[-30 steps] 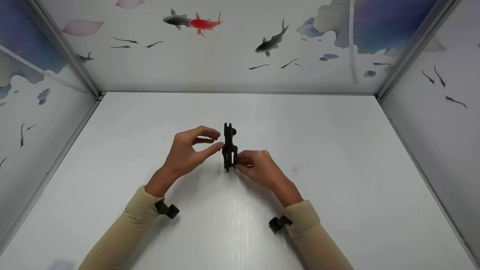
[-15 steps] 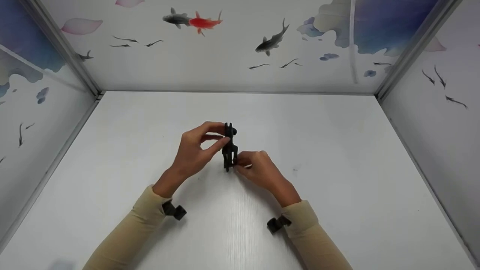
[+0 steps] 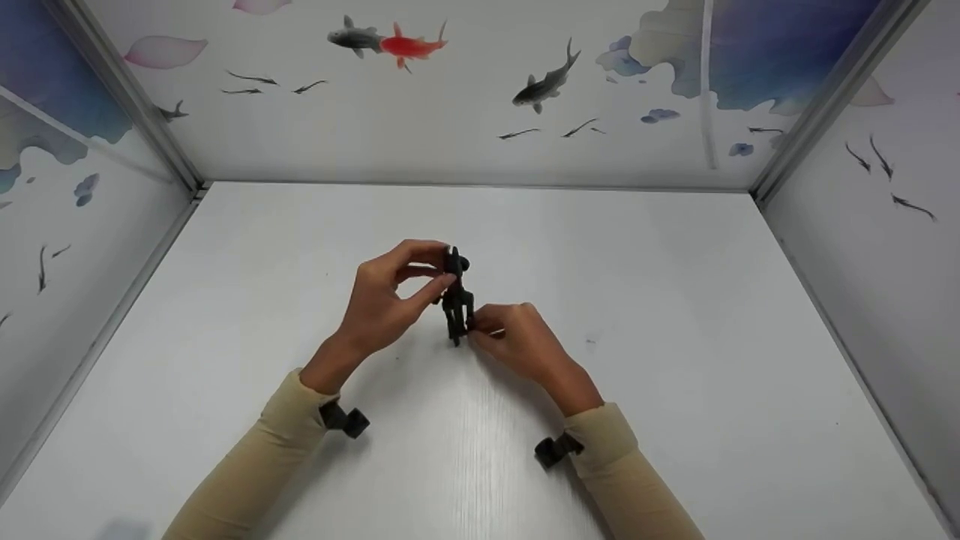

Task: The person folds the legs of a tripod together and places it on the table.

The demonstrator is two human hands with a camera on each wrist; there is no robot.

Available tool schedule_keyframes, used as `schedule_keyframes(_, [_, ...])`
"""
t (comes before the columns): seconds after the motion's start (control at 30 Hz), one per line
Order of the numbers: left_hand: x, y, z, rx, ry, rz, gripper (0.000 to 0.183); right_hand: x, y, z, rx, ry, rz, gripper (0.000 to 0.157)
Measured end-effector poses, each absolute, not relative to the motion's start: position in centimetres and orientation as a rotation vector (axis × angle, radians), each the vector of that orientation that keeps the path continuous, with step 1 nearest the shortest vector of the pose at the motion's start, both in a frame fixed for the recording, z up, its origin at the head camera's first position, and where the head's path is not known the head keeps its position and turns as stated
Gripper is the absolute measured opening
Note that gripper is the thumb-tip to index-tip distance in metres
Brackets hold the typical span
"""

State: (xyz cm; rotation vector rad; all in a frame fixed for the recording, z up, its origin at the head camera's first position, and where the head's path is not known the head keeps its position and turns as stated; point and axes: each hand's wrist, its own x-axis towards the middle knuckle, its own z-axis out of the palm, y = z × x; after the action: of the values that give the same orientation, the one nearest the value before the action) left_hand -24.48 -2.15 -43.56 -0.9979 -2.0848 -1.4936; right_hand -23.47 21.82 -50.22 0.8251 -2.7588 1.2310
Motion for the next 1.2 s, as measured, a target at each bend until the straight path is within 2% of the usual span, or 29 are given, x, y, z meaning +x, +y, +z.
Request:
schedule_keyframes(0.63, [-25.7,-5.4,-42.4,-1.014,-2.228,-1.499,0.031,-23.9,23.5,-49.0,0.786,-2.741,1.274,0.021])
schedule_keyframes(1.2, [-27.0,-9.4,-42.9,-0.838,-2.537,-1.568,0.025,-24.2,25.1,-48.2,0.743,-2.750,1.224,0.018])
